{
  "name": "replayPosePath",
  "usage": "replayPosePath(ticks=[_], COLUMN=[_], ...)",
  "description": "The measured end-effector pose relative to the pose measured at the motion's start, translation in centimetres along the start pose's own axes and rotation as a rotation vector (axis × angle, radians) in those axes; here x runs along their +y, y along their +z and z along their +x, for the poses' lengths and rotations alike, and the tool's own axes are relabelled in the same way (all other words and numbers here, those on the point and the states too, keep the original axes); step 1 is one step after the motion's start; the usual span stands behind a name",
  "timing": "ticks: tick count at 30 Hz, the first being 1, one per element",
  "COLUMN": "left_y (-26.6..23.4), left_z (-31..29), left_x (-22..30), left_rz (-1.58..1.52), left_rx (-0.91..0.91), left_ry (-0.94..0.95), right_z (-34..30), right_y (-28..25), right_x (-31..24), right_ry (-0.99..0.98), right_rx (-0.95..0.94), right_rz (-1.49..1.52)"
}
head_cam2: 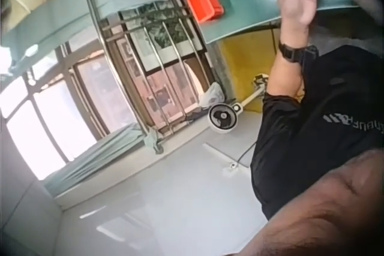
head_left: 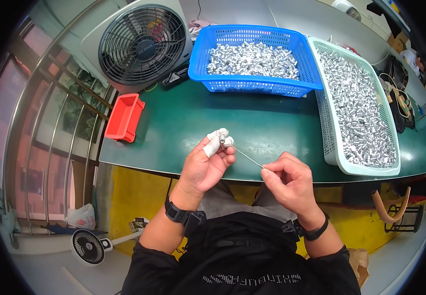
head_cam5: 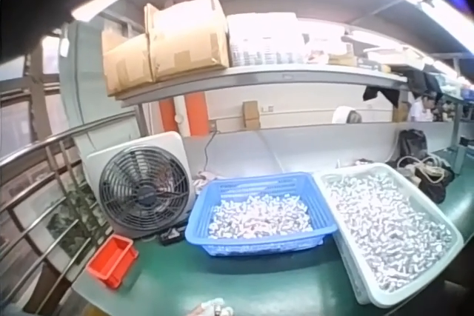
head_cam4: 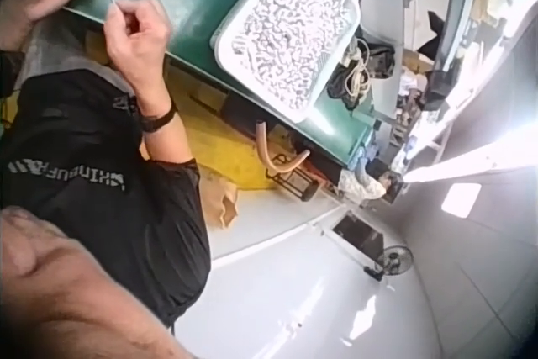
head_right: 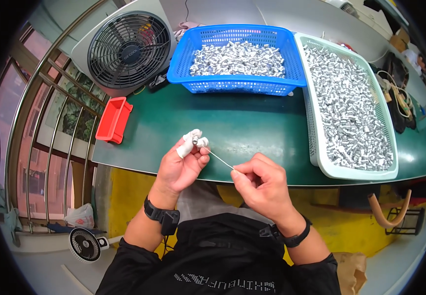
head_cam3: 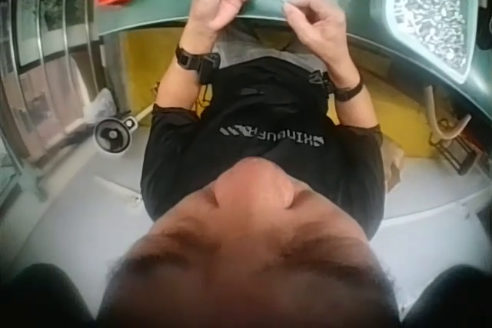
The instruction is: The person picks up a metal part from a basket and uses a thin metal rod to probe its openings. After inspecting the part, the person places it into a red container and repeats the process with another part.
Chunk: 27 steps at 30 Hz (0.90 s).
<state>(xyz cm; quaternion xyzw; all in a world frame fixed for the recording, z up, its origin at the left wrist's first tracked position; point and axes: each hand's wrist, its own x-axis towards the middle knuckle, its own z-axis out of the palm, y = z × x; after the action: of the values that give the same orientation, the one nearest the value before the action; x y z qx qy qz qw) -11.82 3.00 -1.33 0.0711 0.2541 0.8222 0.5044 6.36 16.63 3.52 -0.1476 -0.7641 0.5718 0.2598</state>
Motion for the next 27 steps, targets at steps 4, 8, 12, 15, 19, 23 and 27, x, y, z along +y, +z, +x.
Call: replayPosePath(ticks=[4, 8, 12, 15, 19, 23, 27], left_y=[-0.4, -0.4, -0.3, -0.3, -0.1, 0.4, 1.0], left_z=[0.2, 0.2, -0.1, -0.2, -0.1, -0.1, 0.0], left_x=[-0.2, -0.4, -0.8, -1.0, -1.4, -0.9, -1.1], left_rz=[0.008, 0.032, 0.073, 0.120, 0.242, 0.494, 0.822], left_rx=[-0.015, 0.004, 0.013, 0.016, 0.018, 0.014, 0.074], left_ry=[-0.005, -0.010, -0.013, -0.010, 0.018, 0.178, 0.348], right_z=[0.3, 0.4, 0.3, 0.2, 0.2, 0.8, 0.6], right_y=[0.0, 0.0, 0.0, -0.3, -0.8, -0.9, -0.5], right_x=[0.0, 0.2, 0.3, 0.2, 0.0, 0.7, 2.3], right_ry=[0.011, 0.010, 0.006, 0.012, 0.007, 0.004, 0.190], right_rx=[0.000, 0.005, 0.015, -0.001, 0.008, -0.017, 0.000], right_rz=[0.001, -0.009, -0.027, -0.058, -0.129, -0.082, 0.154])
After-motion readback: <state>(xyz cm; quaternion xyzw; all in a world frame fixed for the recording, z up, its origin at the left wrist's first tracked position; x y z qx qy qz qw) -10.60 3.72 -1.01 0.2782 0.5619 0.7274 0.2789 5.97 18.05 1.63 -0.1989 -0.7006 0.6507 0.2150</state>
